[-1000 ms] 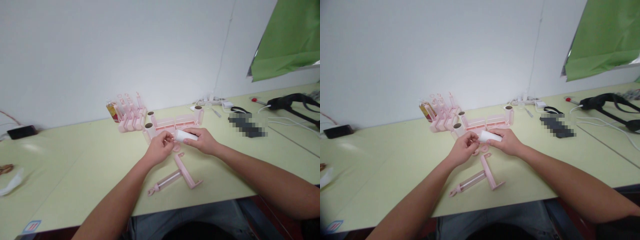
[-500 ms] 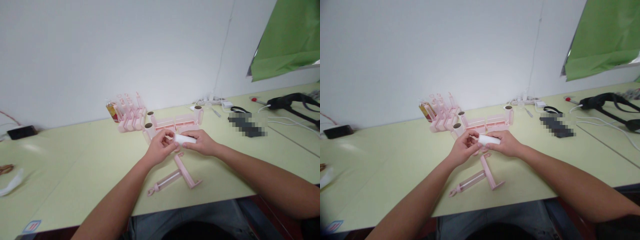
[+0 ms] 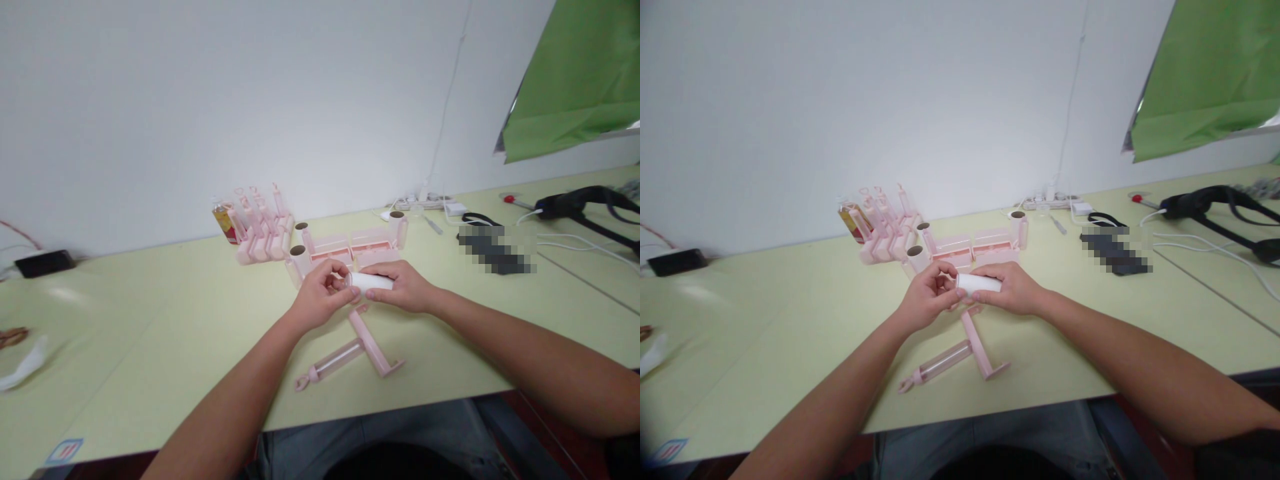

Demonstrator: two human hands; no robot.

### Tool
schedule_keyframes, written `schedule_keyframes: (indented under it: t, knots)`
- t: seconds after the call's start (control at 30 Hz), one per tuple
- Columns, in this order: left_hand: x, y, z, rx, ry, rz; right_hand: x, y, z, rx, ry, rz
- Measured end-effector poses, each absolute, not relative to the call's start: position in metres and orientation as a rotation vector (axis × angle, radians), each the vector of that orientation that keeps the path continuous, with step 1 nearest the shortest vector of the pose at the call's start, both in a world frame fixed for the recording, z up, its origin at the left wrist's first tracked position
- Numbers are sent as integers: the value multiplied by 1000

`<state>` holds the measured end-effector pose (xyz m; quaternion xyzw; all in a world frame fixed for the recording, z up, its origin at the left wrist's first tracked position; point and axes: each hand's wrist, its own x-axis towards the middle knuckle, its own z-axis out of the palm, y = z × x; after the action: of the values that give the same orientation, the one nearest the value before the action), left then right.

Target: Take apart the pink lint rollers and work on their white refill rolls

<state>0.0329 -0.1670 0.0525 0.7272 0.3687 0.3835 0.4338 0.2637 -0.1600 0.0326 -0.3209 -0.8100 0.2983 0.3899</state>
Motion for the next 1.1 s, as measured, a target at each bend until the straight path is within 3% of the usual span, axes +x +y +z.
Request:
schedule_keyframes:
  t: [0.47, 1.1]
  knots:
    - [37, -167, 51, 1579, 849, 1087, 264, -160, 34, -842, -1983, 742]
    - [37, -160, 48, 1734, 1004, 1238, 264, -153, 29, -927, -1872, 684]
